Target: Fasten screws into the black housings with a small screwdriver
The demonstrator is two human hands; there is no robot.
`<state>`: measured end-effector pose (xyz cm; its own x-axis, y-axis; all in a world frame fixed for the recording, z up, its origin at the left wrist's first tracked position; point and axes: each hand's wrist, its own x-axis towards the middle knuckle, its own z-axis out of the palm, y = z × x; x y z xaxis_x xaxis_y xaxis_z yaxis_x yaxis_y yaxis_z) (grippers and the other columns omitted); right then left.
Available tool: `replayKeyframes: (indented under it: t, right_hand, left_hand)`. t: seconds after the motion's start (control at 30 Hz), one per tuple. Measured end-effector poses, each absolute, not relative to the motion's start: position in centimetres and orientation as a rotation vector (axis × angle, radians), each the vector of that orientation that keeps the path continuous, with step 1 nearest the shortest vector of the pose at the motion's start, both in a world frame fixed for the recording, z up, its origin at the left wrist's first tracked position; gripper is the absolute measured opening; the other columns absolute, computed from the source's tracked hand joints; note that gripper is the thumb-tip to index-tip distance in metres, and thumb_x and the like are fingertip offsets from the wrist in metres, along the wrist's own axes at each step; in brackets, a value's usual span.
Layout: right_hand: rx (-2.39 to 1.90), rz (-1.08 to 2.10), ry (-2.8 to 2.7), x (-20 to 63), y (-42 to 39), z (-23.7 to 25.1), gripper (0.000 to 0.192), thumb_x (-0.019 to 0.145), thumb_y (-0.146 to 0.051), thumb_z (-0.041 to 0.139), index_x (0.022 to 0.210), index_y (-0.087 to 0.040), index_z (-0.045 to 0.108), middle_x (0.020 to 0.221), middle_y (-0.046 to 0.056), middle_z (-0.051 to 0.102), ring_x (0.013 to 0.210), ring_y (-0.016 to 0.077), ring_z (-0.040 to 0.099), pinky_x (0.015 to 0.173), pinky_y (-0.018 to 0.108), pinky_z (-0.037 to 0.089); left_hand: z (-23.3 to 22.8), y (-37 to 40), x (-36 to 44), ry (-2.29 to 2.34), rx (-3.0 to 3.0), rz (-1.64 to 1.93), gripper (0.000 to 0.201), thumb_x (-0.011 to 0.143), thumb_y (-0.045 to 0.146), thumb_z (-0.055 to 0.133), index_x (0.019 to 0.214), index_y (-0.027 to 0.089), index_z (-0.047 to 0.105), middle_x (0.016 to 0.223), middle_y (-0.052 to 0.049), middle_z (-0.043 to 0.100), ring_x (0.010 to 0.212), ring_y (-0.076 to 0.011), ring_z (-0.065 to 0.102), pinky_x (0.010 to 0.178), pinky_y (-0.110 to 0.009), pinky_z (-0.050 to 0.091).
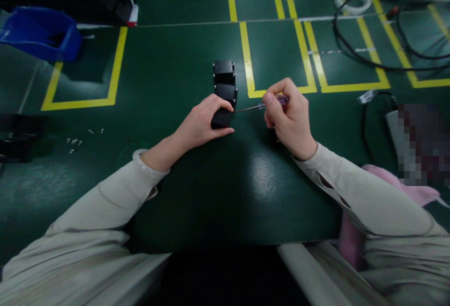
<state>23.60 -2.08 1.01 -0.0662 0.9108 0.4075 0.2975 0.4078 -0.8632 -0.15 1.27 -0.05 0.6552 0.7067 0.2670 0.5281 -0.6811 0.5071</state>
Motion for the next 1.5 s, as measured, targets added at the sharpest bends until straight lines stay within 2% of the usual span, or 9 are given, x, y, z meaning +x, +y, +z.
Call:
replayKeyframes:
  t: [0.27,0.5,0.67,0.9,1.23,1.5]
  right_hand:
    - [-1.025,0.694,-1.616,23.82,-1.72,0.69,0.021,0.100,-0.046,0.055,0.101,-0.025,0.054,0.077,-0.002,0.053,0.058,0.0101,0.047,0.052,0.028,0.041]
    - [-1.024,0.728,-1.618,23.71,-1.90,1.09,0.022,0.100,-0.045,0.056,0.093,-0.025,0.054,0.070,-0.004,0.052,0.052,0.0088,0.046,0.049,0.028,0.038]
    - [-1.038,0.747,-1.594,23.52,-2.14,1.23,0.026,0.102,-0.048,0.050,0.091,-0.025,0.051,0.055,-0.008,0.042,0.042,0.0066,0.039,0.043,0.026,0.031]
    - [-1.060,0.735,-1.593,23.60,-2.13,1.11,0.024,0.100,-0.051,0.054,0.104,-0.027,0.050,0.066,-0.006,0.049,0.047,0.0078,0.045,0.045,0.027,0.036]
    - [-1.056,0.759,-1.582,23.53,-2.20,1.36,0.023,0.102,-0.046,0.052,0.092,-0.026,0.050,0.056,-0.009,0.042,0.042,0.0067,0.041,0.042,0.026,0.032]
    - [-1.057,0.753,-1.570,23.34,-2.31,1.22,0.021,0.102,-0.047,0.052,0.102,-0.026,0.048,0.060,-0.009,0.043,0.043,0.0070,0.043,0.042,0.027,0.032]
  left_hand:
    - [-0.13,1.32,-0.08,0.952,2.504,0.668,0.038,0.083,0.033,0.077,0.112,0.017,0.057,0.113,-0.007,0.063,0.106,-0.0237,0.061,0.093,-0.036,0.049]
    - [-0.09,1.29,-0.07,0.941,2.510,0.678,0.037,0.084,0.032,0.077,0.112,0.017,0.058,0.112,-0.007,0.063,0.105,-0.0231,0.061,0.092,-0.035,0.049]
    - [0.00,1.32,-0.09,0.931,2.509,0.684,0.037,0.084,0.033,0.077,0.112,0.017,0.058,0.112,-0.007,0.063,0.105,-0.0233,0.061,0.091,-0.035,0.049]
    - [-0.02,1.36,-0.07,0.928,2.511,0.683,0.038,0.084,0.033,0.077,0.112,0.017,0.058,0.112,-0.007,0.063,0.104,-0.0234,0.061,0.091,-0.035,0.049]
    - [0.06,1.35,0.00,0.968,2.490,0.633,0.037,0.085,0.036,0.075,0.112,0.018,0.057,0.114,-0.007,0.063,0.105,-0.0237,0.061,0.092,-0.036,0.049]
    - [0.02,1.30,0.00,0.968,2.493,0.652,0.037,0.085,0.036,0.075,0.112,0.018,0.058,0.112,-0.007,0.063,0.104,-0.0233,0.061,0.091,-0.035,0.049]
